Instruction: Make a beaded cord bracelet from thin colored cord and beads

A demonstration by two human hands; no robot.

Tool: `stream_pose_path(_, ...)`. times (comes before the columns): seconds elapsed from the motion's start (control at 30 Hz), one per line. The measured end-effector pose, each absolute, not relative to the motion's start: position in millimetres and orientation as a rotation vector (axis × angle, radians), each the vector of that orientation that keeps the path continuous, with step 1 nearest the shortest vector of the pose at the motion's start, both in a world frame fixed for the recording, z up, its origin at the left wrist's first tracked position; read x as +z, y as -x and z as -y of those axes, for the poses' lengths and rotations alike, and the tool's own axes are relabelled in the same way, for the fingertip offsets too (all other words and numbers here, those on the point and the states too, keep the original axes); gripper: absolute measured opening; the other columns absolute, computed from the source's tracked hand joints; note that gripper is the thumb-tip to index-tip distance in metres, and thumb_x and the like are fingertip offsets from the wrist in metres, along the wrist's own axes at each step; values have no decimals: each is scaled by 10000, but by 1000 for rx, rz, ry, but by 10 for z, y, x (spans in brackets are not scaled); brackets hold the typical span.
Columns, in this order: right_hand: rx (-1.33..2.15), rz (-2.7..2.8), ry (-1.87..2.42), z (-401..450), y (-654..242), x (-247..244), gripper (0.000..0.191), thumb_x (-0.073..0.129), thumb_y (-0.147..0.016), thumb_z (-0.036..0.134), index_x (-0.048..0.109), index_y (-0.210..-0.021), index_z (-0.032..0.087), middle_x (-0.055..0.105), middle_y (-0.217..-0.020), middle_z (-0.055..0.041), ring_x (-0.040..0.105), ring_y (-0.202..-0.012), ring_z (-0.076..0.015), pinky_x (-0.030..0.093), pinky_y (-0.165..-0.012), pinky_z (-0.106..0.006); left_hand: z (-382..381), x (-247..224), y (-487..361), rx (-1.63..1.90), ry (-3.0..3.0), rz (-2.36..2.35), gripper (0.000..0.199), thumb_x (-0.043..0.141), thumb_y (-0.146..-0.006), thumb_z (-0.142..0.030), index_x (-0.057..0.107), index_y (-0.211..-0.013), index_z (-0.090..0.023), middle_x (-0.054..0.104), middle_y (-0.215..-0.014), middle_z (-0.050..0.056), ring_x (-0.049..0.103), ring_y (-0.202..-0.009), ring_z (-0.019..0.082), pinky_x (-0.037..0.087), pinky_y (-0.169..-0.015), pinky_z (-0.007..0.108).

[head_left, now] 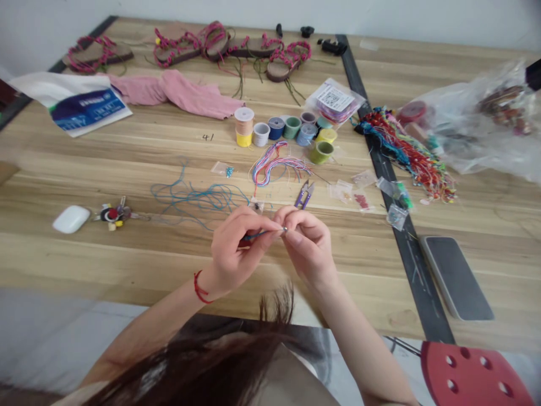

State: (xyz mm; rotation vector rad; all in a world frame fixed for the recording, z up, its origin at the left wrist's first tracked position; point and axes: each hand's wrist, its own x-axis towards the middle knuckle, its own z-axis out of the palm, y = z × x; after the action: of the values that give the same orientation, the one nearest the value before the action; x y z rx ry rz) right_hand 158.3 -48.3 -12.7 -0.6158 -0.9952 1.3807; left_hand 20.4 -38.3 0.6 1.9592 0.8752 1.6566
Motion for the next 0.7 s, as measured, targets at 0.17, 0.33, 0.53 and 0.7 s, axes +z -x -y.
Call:
stream_pose_path(0.17,1361,993,668,481,-1579,-124,140,743,-766,335,655,-750,228,622,-848,-29,586,-829,-168,479,-807,-336,381,10,-206,1663,-1965,-869,56,676,-831,-150,647,-873,-174,621,-707,-7,501,-613,78,398,-548,212)
stream_pose_path(0.33,1373,994,632,480,-1580,-129,93,730,-784,300,667,-770,233,623,-853,-21,584,-835,-156,468,-806,-316,380,3,-206,1663,-1970,-878,45,673,-833,-160,654,-872,-174,623,-708,-7,501,-608,77,396,-536,213)
stream_pose_path(0.53,1371,995,610,473,-1579,-126,72,731,-789,286,679,-788,237,630,-851,-18,587,-822,-147,475,-786,-302,381,0,-209,1672,-1972,-880,64,681,-824,-147,654,-876,-173,623,-712,-7,499,-610,75,400,-542,211)
stream_pose_path(0.7,1358,1008,616,474,-1582,-128,56,733,-789,274,688,-796,240,643,-864,-18,597,-826,-141,485,-786,-296,382,0,-208,1687,-1968,-885,51,675,-829,-149,650,-868,-173,618,-699,-7,499,-606,76,395,-536,213)
